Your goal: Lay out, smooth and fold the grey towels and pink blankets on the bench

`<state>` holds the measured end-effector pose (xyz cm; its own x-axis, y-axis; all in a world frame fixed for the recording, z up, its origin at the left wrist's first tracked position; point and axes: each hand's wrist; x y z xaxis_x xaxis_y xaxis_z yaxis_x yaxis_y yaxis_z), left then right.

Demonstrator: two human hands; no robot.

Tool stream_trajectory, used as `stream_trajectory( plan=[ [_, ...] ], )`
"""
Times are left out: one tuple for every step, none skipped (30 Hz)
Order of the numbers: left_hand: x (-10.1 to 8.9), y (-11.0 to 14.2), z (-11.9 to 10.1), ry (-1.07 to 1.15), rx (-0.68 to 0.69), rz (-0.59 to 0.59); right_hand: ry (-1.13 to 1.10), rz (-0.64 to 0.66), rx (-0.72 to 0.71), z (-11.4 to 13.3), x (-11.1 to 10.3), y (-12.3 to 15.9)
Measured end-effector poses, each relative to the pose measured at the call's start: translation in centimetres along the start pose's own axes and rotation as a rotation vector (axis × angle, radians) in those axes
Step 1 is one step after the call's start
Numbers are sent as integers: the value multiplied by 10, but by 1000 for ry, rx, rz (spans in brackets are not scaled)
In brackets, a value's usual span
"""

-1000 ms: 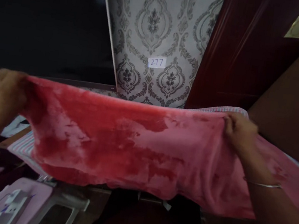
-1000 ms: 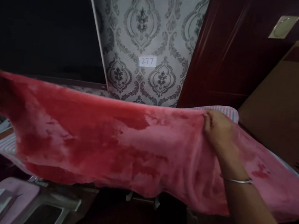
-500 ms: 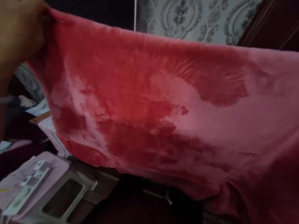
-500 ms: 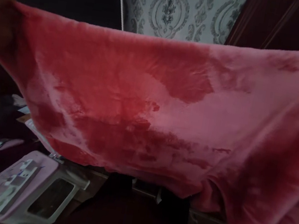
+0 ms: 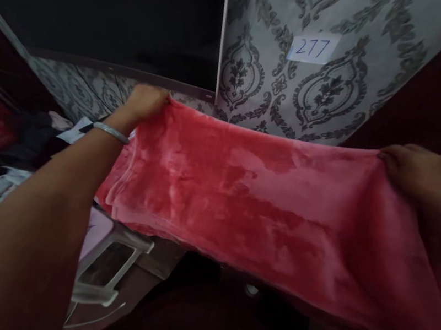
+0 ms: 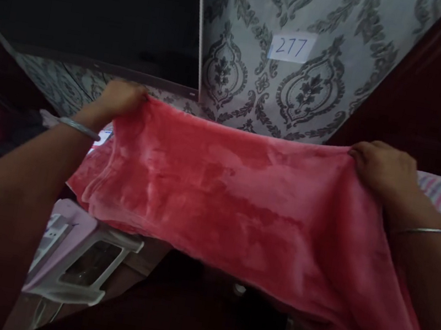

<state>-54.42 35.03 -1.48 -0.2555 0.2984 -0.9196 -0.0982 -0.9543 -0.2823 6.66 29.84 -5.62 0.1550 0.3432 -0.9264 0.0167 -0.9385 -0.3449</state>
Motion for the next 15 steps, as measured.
stream_trajectory(
  plan=[
    [14, -6, -2, -25, 16, 21, 8, 27, -2, 2, 9, -5],
    [26, -12, -4, -44, 29, 38, 18, 50, -5, 3, 17, -10],
    [36, -17, -5, -55, 38, 50, 27, 69, -10, 2, 23, -15],
    [45, -22, -6, -60, 45, 55, 36, 81, -12, 1, 27, -21],
    [52, -26, -6, -58, 51, 53, 43, 87, -8, -1, 31, -27],
    [59, -31, -6, -50, 55, 44, 49, 90, -1, -3, 35, -34],
    [64, -36, -6, -31, 55, 32, 51, 85, 8, -5, 37, -42],
    [70, -41, -6, 8, 51, 16, 49, 75, 12, -8, 40, -50],
    [76, -47, -6, 68, 39, -8, 44, 65, 19, -10, 44, -58],
    [82, -54, -6, 140, 23, -32, 37, 57, 33, -12, 47, -67],
    [88, -61, -7, 209, 4, -53, 27, 49, 45, -13, 52, -74],
    [94, -69, -9, 268, -13, -67, 14, 42, 59, -14, 56, -81],
    [101, -77, -12, 315, -25, -71, 2, 45, 79, -13, 62, -87],
    [108, -84, -16, 359, -37, -74, -12, 54, 97, -11, 68, -91],
    [115, -91, -20, 388, -45, -69, -26, 68, 105, -8, 75, -94]
  ],
)
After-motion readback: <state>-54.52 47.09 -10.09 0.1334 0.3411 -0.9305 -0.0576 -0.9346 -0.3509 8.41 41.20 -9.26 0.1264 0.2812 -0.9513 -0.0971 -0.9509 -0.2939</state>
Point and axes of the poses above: each hand's wrist, its own y-axis away from the middle knuckle, its own x-axis out of the palm, z = x × y, and after that the axes turned 1 degree about x, right-handed
